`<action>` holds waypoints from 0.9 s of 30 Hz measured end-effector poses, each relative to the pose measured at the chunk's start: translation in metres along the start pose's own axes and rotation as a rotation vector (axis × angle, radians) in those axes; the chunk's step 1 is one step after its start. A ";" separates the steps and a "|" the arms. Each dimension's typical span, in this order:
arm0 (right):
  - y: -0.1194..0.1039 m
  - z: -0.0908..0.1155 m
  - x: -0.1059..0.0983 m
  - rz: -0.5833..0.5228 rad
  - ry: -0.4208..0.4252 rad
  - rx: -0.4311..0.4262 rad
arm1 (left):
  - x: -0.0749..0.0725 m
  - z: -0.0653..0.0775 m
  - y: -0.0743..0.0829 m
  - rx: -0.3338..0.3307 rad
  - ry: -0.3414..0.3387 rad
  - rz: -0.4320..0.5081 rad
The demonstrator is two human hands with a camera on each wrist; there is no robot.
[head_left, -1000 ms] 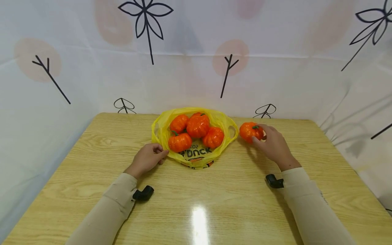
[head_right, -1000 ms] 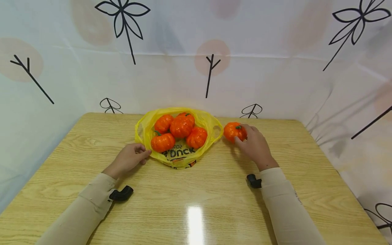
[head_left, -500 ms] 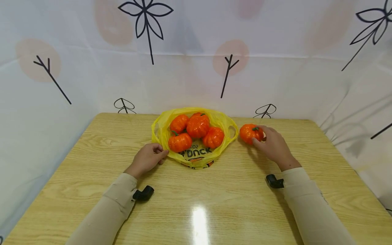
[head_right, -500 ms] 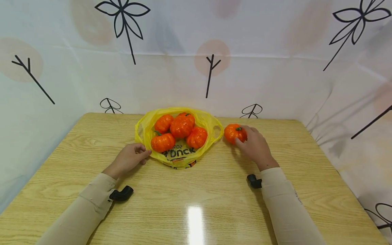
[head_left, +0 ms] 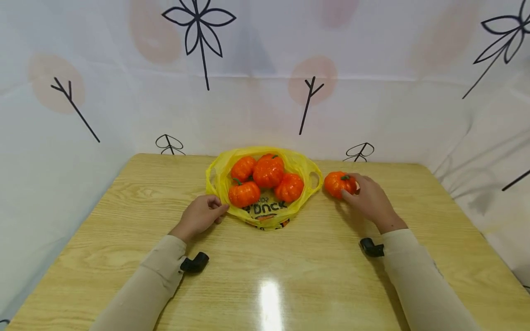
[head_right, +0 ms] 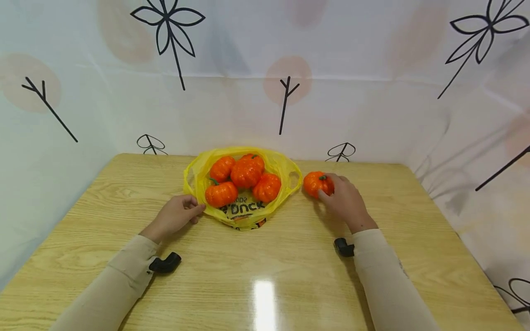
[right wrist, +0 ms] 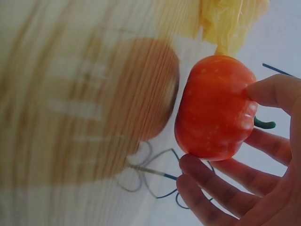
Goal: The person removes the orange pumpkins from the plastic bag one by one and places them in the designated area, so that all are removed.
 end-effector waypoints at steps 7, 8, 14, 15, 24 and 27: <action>0.002 0.000 0.004 0.002 -0.005 -0.002 | 0.003 0.000 -0.005 -0.012 0.003 0.001; 0.002 -0.001 0.004 0.002 -0.006 0.000 | 0.003 -0.001 -0.006 -0.009 0.004 0.002; 0.004 -0.002 0.005 0.007 -0.018 0.011 | 0.003 -0.003 -0.006 0.005 0.005 -0.003; 0.004 -0.002 0.006 0.006 -0.021 0.011 | 0.004 -0.003 -0.006 0.005 0.004 -0.003; 0.003 -0.004 0.008 0.004 -0.058 0.019 | 0.002 -0.002 -0.004 0.006 0.005 -0.005; 0.003 -0.003 0.008 0.004 -0.064 0.018 | 0.002 -0.002 -0.003 0.009 0.003 -0.004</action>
Point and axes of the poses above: each hand's wrist, its own z-axis away from the middle knuckle, its own x-axis out of the palm, y = z × x, the point moved 6 cm from there along -z, towards the middle knuckle, and after that the axes turned 5 degrees about z, right-handed, at the moved point
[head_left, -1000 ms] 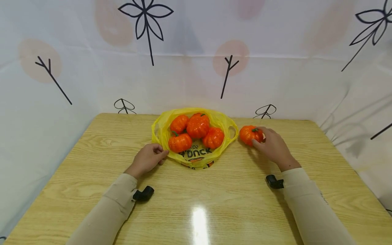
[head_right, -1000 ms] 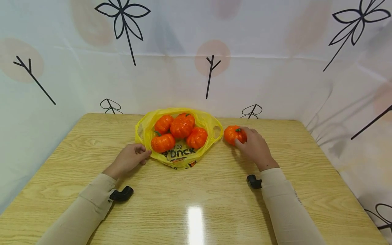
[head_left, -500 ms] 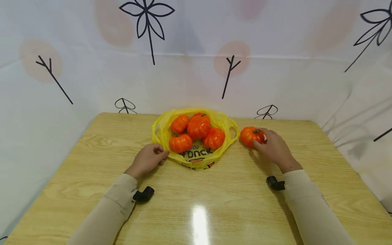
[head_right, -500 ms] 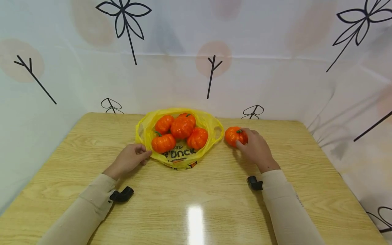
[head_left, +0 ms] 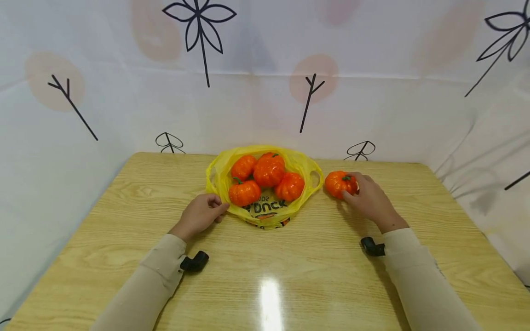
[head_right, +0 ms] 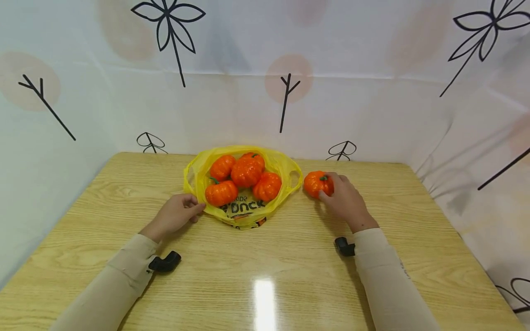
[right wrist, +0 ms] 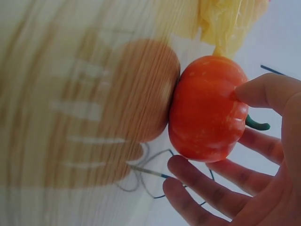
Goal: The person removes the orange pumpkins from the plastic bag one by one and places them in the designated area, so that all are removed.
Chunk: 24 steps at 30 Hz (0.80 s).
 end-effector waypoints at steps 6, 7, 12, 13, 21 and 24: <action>-0.001 0.000 0.000 -0.002 -0.011 0.004 | 0.001 -0.001 -0.002 -0.004 -0.003 0.003; -0.001 0.000 0.000 -0.002 -0.012 0.006 | 0.001 -0.002 -0.002 -0.005 -0.002 0.003; -0.002 0.000 0.000 -0.005 -0.018 0.015 | 0.001 -0.002 -0.002 -0.002 0.001 0.009; -0.002 0.000 0.000 -0.005 -0.021 0.017 | 0.001 -0.002 -0.001 -0.002 0.001 0.012; -0.004 0.000 0.000 0.001 -0.033 0.020 | 0.000 -0.001 -0.001 -0.003 -0.003 0.030; -0.004 0.002 0.000 0.004 -0.025 0.017 | 0.000 0.000 0.000 -0.004 -0.003 0.031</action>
Point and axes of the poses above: each hand's wrist, its own z-axis away from the middle knuckle, its own x-axis out of the palm, y = z × x, the point moved 6 cm from there along -z, towards the middle knuckle, and after that the axes turned 5 degrees about z, right-handed, at the moved point
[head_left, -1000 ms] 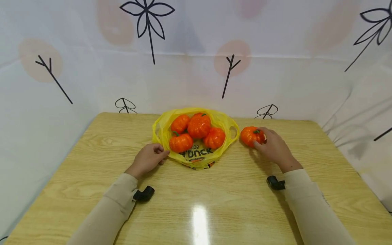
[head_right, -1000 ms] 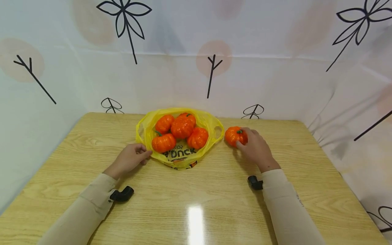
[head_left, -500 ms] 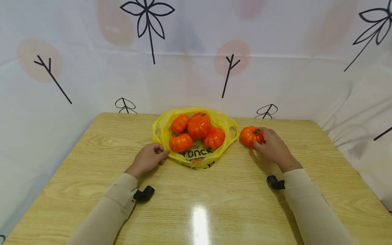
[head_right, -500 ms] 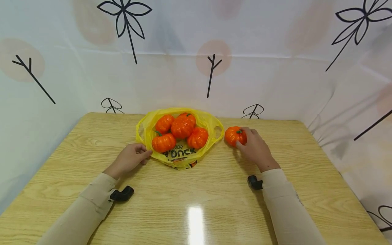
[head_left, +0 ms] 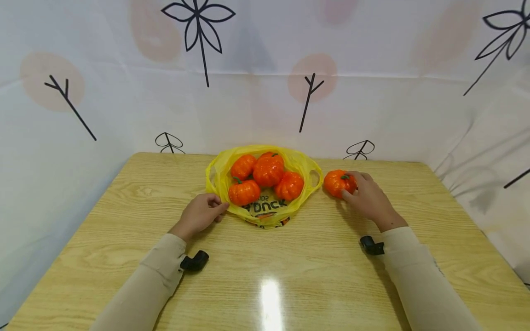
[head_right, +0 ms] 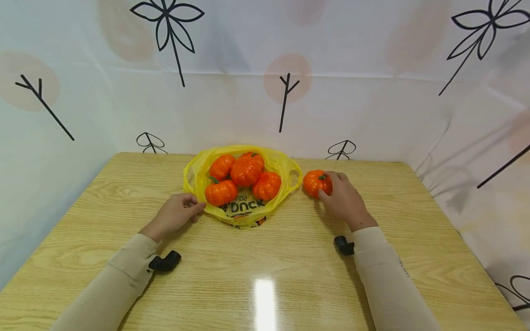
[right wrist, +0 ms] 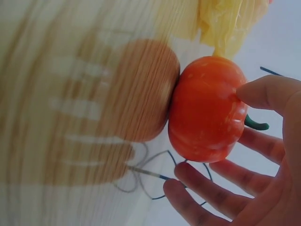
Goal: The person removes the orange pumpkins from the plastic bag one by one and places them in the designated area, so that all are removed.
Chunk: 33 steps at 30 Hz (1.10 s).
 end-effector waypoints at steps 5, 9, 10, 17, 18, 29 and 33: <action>-0.002 0.002 -0.003 0.001 0.043 0.006 | 0.000 0.000 0.002 -0.001 0.000 0.000; -0.006 0.005 -0.009 -0.009 0.148 -0.018 | 0.000 0.000 0.002 0.004 -0.001 0.005; -0.007 0.006 -0.011 -0.013 0.178 -0.027 | 0.000 0.000 0.002 0.004 -0.001 0.004; -0.018 0.009 -0.017 -0.052 0.319 -0.079 | 0.000 0.001 0.001 -0.009 -0.002 -0.007; -0.020 0.010 -0.018 -0.059 0.333 -0.086 | 0.000 0.001 0.001 -0.010 -0.002 -0.009; -0.040 0.016 -0.021 -0.136 0.465 -0.187 | 0.000 0.001 0.000 -0.007 0.003 -0.012; -0.048 0.021 -0.022 -0.144 0.508 -0.242 | 0.000 0.001 0.000 -0.005 0.007 -0.018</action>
Point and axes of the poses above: each hand's wrist, its own z-axis away from the middle knuckle, its own x-axis out of the palm, y = z × x, the point moved 6 cm from there along -z, towards the middle knuckle, and after that the axes turned 5 degrees about z, right-handed, at the moved point
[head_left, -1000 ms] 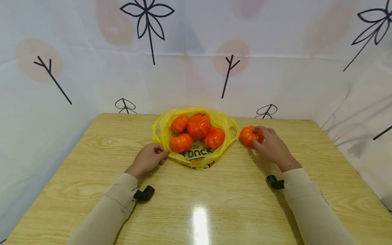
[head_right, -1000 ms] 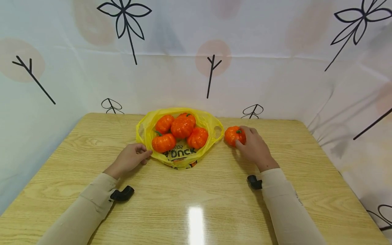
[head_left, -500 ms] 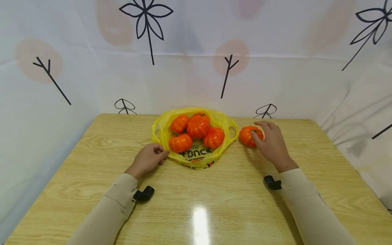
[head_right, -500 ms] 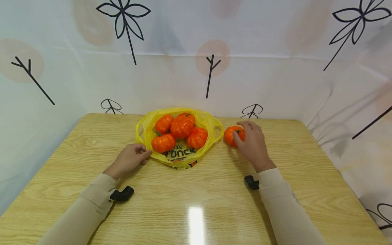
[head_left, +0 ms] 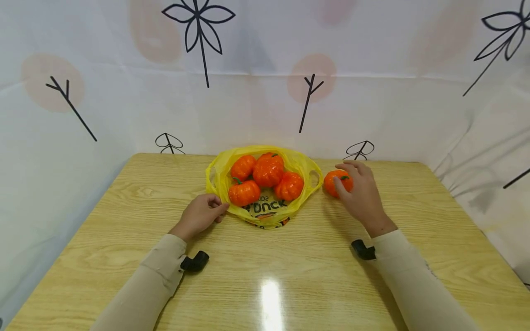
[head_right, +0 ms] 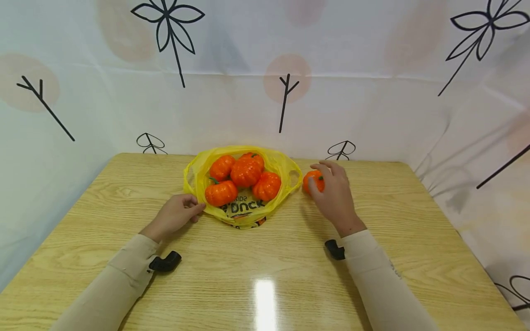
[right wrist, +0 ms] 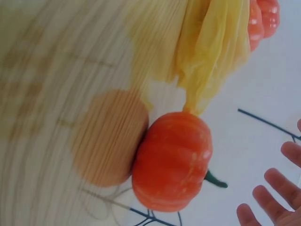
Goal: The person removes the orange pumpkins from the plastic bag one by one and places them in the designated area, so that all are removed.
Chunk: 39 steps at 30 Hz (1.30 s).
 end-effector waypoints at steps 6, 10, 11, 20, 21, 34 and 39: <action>-0.011 0.001 0.003 0.000 -0.014 -0.038 | -0.001 -0.001 -0.001 -0.006 0.003 -0.007; -0.017 0.002 0.006 0.007 -0.038 -0.056 | -0.001 -0.001 -0.002 -0.009 0.001 -0.004; -0.018 0.002 0.006 0.008 -0.041 -0.057 | -0.001 -0.001 -0.002 -0.010 0.001 -0.005; -0.034 0.004 0.011 0.003 -0.056 -0.104 | -0.002 -0.001 0.000 -0.012 0.000 -0.010; -0.036 0.004 0.012 0.001 -0.058 -0.114 | -0.003 -0.001 0.000 -0.012 0.000 -0.010; -0.054 0.001 0.021 -0.007 -0.095 -0.178 | -0.006 0.001 -0.004 -0.026 0.016 -0.009; -0.055 0.006 0.022 0.028 -0.115 -0.183 | 0.000 -0.001 -0.001 -0.012 0.006 0.012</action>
Point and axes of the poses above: each hand's wrist, its own z-axis away from the middle knuckle, its own x-axis out of the palm, y = z × x, the point moved 6 cm from there along -z, towards the middle knuckle, and after that the axes turned 5 degrees about z, right-handed, at the moved point
